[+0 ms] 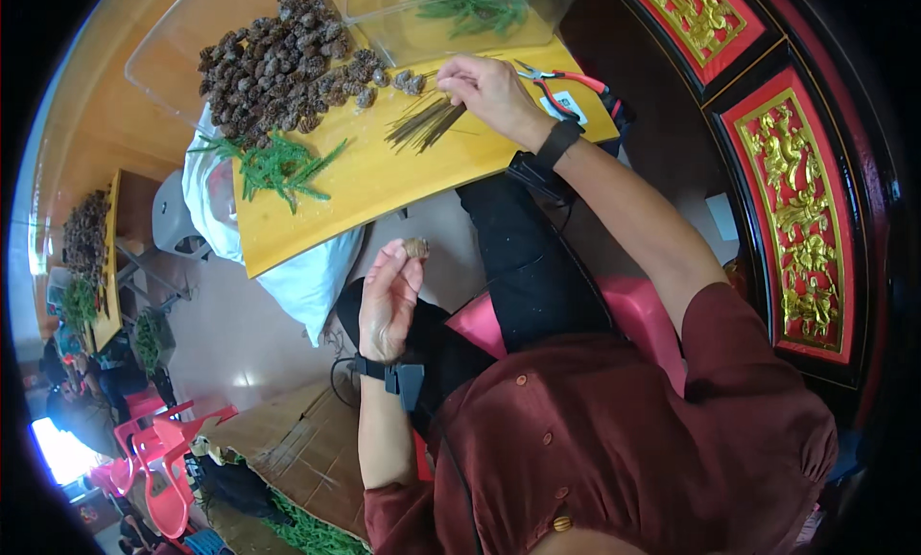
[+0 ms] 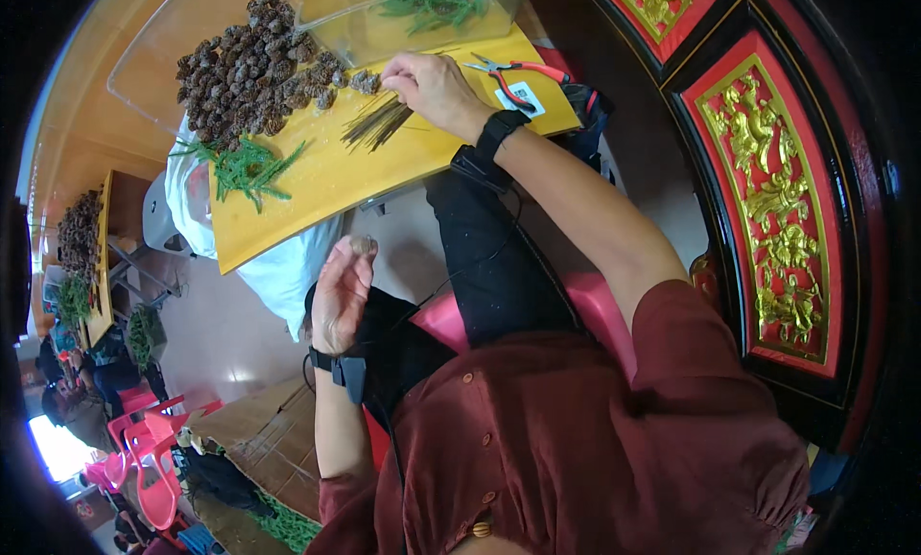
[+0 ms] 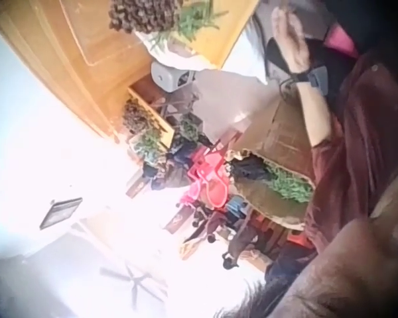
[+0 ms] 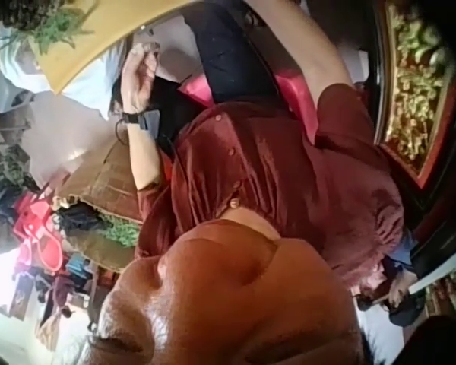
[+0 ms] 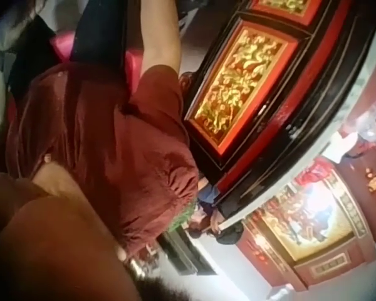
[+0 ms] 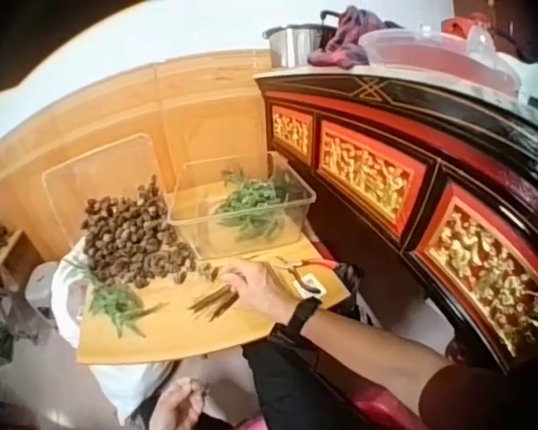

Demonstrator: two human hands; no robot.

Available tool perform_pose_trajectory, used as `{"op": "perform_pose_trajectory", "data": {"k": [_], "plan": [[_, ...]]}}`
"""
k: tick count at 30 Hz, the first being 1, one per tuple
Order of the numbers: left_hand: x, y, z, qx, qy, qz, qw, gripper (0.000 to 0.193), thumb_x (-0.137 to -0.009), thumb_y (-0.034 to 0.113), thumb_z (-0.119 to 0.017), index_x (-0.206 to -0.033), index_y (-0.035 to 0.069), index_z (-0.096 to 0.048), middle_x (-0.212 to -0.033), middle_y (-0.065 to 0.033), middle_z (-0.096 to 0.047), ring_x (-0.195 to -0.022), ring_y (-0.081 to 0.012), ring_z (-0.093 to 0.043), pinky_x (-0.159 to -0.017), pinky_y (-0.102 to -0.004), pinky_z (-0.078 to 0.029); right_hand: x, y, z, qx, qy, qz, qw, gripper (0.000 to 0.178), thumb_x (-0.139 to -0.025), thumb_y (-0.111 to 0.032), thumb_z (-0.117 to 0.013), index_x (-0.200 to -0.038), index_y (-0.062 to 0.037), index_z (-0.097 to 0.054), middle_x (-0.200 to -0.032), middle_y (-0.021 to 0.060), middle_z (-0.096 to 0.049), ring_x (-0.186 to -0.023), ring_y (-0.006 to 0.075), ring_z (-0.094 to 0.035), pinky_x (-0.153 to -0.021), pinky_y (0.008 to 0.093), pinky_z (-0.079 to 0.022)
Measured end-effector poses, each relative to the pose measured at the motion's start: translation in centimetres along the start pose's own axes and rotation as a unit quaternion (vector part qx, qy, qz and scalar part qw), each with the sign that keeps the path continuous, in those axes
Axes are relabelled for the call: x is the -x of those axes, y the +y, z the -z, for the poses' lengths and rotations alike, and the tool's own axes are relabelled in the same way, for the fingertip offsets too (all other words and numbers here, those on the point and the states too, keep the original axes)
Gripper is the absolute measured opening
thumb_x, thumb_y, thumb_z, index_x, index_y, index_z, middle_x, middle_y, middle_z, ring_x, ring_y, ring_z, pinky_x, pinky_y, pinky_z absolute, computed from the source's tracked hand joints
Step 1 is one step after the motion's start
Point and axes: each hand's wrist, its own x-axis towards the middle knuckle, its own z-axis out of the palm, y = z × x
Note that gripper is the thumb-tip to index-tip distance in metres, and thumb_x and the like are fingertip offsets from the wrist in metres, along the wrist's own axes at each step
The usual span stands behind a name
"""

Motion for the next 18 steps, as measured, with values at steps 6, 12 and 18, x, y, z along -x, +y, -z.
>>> {"op": "perform_pose_trajectory", "data": {"k": [6,12,18], "plan": [[0.4,0.7,-1.6,0.062,-0.043,0.02,0.997,0.029,-0.09,0.001,-0.055,-0.119,-0.003,-0.051,-0.107,-0.0155,-0.06,-0.098,-0.0237,-0.062,-0.084,-0.0266,-0.055,1.1,0.9,0.4,-0.103,0.106,-0.031,0.989,0.012,-0.093,-0.009,-0.051,-0.098,0.0015,-0.051,-0.084,0.0136,-0.068,-0.072,0.016,-0.067,-0.067,0.0274,-0.053],[-0.1,0.3,-1.5,0.087,-0.031,0.02,0.996,0.024,-0.092,0.002,-0.054,-0.115,-0.002,-0.053,-0.106,-0.0149,-0.061,-0.099,-0.0214,-0.062,-0.084,-0.0249,-0.055,2.7,2.6,-0.3,-0.077,0.11,-0.039,0.99,0.011,-0.093,-0.009,-0.05,-0.098,0.0015,-0.048,-0.083,0.013,-0.067,-0.073,0.0169,-0.067,-0.067,0.0273,-0.053],[-0.4,-0.3,-0.6,0.091,-0.046,0.01,0.995,0.019,-0.093,0.006,-0.055,-0.11,-0.003,-0.056,-0.105,-0.0136,-0.062,-0.099,-0.0219,-0.062,-0.085,-0.024,-0.055,2.9,3.3,-0.3,-0.004,0.144,-0.04,0.989,0.015,-0.096,-0.014,-0.045,-0.1,0.0011,-0.045,-0.081,0.014,-0.067,-0.073,0.0183,-0.067,-0.067,0.0281,-0.052]]}}
